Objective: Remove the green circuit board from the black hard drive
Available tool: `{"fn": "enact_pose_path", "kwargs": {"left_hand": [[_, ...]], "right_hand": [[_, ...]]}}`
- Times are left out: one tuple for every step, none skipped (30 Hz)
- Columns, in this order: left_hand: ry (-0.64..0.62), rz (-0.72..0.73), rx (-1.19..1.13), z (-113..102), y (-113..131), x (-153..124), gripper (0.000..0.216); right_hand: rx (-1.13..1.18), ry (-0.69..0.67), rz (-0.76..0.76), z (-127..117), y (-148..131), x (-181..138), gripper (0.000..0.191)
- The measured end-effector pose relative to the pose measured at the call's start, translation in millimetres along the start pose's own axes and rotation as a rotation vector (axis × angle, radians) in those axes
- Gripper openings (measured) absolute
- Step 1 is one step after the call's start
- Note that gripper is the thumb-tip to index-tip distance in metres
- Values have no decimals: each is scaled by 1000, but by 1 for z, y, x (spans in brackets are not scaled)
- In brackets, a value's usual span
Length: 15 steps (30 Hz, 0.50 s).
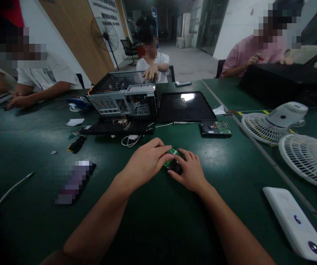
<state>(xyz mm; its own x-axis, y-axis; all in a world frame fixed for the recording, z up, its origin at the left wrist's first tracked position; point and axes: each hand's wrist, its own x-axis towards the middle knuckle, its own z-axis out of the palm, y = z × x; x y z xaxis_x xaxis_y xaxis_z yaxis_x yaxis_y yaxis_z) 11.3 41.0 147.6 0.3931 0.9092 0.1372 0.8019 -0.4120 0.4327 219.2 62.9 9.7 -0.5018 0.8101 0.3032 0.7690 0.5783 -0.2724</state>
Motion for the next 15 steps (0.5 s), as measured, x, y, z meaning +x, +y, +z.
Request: {"fn": "enact_pose_path", "kwargs": {"left_hand": [[-3, 3, -10, 0, 0, 0, 29], [-6, 6, -19, 0, 0, 1, 29], [-7, 8, -27, 1, 0, 1, 28], [-8, 8, -33, 1, 0, 1, 28], [-10, 9, -36, 1, 0, 1, 28], [-11, 10, -38, 1, -1, 1, 27], [-11, 11, -38, 0, -1, 1, 27], [-9, 12, -38, 0, -2, 1, 27], [-6, 13, -38, 0, -2, 1, 27], [-3, 15, -40, -1, -3, 0, 27], [0, 17, -41, -1, -3, 0, 26], [0, 20, -45, -1, -4, 0, 26], [-1, 23, -49, -1, -4, 0, 25], [-2, 27, -55, -2, -5, 0, 24], [5, 26, -65, -2, -5, 1, 23]], "right_hand": [[1, -3, 2, 0, 0, 0, 54], [2, -4, 3, 0, 0, 0, 53], [3, -2, 2, 0, 0, 0, 52], [6, 0, 2, -1, 0, 0, 51], [8, 4, 2, -1, 0, 1, 51], [10, 8, 3, -2, 0, 1, 51], [12, 9, 4, -2, 0, 1, 51], [14, 6, 4, -2, 0, 1, 51], [14, 2, 5, -2, 0, 1, 51], [14, -3, 7, -2, 0, 1, 52], [13, -9, 8, -2, 0, 1, 52], [13, -13, 10, -2, 0, 1, 53], [12, -15, 11, -2, 0, 1, 54], [11, -14, 11, -2, 0, 1, 55], [11, -11, 11, -2, 0, 1, 56]]}}
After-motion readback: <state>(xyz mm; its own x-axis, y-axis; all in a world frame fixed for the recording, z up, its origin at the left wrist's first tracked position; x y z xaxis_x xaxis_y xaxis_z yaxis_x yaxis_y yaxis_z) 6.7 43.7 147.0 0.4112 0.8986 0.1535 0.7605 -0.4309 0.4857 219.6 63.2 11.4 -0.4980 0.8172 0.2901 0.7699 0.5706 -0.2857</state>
